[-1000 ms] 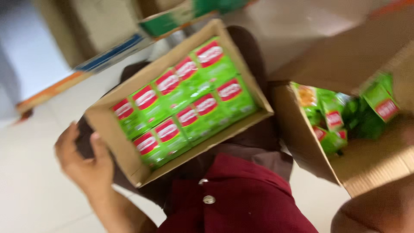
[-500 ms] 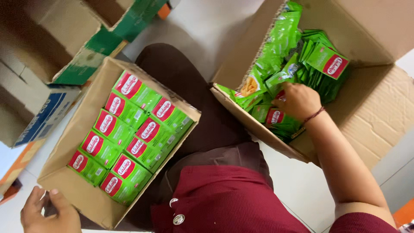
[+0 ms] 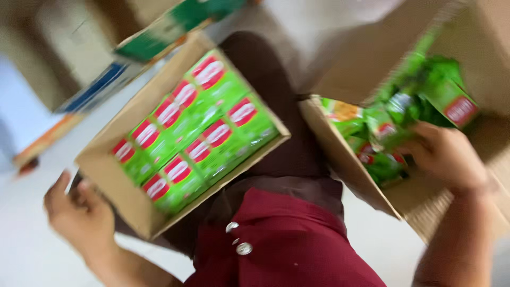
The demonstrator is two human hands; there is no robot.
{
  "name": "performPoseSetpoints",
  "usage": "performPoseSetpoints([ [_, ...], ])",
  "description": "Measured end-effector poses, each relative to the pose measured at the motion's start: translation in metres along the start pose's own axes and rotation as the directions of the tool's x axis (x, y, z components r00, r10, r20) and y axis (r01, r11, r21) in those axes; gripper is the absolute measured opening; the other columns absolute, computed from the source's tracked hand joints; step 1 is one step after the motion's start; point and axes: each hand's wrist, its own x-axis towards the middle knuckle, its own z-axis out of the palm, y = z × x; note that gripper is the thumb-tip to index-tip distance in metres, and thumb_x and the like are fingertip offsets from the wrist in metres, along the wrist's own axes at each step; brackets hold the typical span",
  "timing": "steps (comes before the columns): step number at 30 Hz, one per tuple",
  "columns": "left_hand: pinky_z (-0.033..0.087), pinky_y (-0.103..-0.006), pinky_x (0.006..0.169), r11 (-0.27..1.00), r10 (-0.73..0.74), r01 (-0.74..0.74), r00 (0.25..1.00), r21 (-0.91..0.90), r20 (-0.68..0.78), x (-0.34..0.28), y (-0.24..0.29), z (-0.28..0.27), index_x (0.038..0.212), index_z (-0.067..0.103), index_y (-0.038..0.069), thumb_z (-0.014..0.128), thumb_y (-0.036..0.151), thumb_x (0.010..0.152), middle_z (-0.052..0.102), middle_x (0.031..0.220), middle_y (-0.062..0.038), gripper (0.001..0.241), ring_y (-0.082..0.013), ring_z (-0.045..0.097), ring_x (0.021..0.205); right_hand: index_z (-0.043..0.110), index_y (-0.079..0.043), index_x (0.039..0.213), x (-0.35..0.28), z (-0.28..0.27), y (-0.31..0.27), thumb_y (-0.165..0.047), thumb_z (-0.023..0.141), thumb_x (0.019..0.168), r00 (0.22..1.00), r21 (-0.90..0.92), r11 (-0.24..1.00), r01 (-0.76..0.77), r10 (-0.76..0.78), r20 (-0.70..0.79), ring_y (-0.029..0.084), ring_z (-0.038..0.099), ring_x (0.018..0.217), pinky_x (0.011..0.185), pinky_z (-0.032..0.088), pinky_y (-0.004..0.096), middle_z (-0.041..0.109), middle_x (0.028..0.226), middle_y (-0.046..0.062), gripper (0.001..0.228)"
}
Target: The person takes small green seasoning packets from a large cardboard box and arranges them neatly in rows inside a smaller cardboard tray by hand.
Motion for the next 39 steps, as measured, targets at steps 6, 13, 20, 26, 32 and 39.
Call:
performPoseSetpoints([
  [6, 0.056, -0.0393, 0.077, 0.964, -0.232, 0.239, 0.97, -0.116, 0.073, -0.011, 0.006, -0.007, 0.14, 0.055, -0.012, 0.054, -0.003, 0.106, 0.056, 0.127, -0.03, 0.035, -0.0363, 0.066, 0.098, 0.076, -0.019, 0.124, 0.008, 0.008, 0.096, -0.007, 0.061, 0.085, 0.877, 0.315, 0.849, 0.424, -0.472, 0.094, 0.019, 0.041, 0.083, 0.082, 0.028, 0.036, 0.045, 0.094, 0.006, 0.043],
  [13, 0.05, -0.0478, 0.083, 0.948, -0.259, 0.28, 0.955, -0.152, 0.144, -0.026, 0.007, -0.003, 0.12, 0.067, -0.001, 0.053, 0.019, 0.107, 0.074, 0.113, -0.02, 0.028, -0.0405, 0.069, 0.1, 0.057, -0.035, 0.145, 0.012, -0.09, -0.157, -0.037, 0.058, 0.085, 0.442, -0.116, 0.427, 0.897, -0.878, 0.183, 0.011, 0.067, 0.099, 0.1, 0.047, 0.028, 0.067, 0.114, -0.008, 0.06],
  [20, 0.054, -0.0464, 0.082, 0.915, -0.336, 0.357, 0.932, -0.19, 0.135, -0.031, 0.013, 0.004, 0.124, 0.067, 0.005, 0.052, 0.027, 0.105, 0.076, 0.117, -0.018, 0.033, -0.0375, 0.072, 0.103, 0.074, -0.03, 0.127, 0.033, -0.01, -0.397, -0.014, 0.07, 0.095, 0.121, -0.3, 0.091, 0.95, -0.989, 0.085, 0.029, 0.062, 0.08, 0.071, 0.049, 0.045, 0.069, 0.102, 0.001, 0.036],
  [26, 0.052, -0.0438, 0.064, 0.937, -0.284, 0.285, 0.958, -0.201, 0.034, -0.031, 0.01, 0.007, 0.113, 0.068, 0.008, 0.06, 0.025, 0.1, 0.075, 0.094, -0.009, 0.023, -0.032, 0.071, 0.078, 0.07, -0.022, 0.127, 0.034, 0.054, -0.462, -0.022, 0.06, 0.096, -0.24, -0.46, -0.376, 0.805, -0.914, 0.327, 0.019, 0.057, 0.078, 0.076, 0.041, 0.037, 0.058, 0.089, -0.003, 0.033],
  [32, 0.06, -0.043, 0.069, 0.942, -0.271, 0.257, 0.962, -0.218, -0.036, -0.03, 0.006, 0.015, 0.105, 0.075, 0.003, 0.065, 0.032, 0.099, 0.074, 0.084, -0.016, 0.032, -0.0357, 0.074, 0.077, 0.076, -0.013, 0.109, 0.041, 0.087, -0.472, -0.012, 0.069, 0.09, -0.272, -0.216, -0.345, 0.913, -0.912, 0.307, 0.026, 0.067, 0.081, 0.07, 0.05, 0.039, 0.066, 0.09, 0.01, 0.02],
  [39, 0.059, -0.0434, 0.064, 0.936, -0.276, 0.254, 0.96, -0.244, -0.056, -0.031, 0.004, 0.017, 0.103, 0.075, 0.002, 0.066, 0.033, 0.097, 0.072, 0.079, -0.016, 0.032, -0.0357, 0.073, 0.071, 0.074, -0.016, 0.115, 0.043, 0.098, -0.466, -0.01, 0.065, 0.088, -0.112, -0.174, -0.196, 0.965, -0.909, 0.402, 0.026, 0.067, 0.071, 0.058, 0.052, 0.04, 0.063, 0.093, 0.009, 0.029],
])
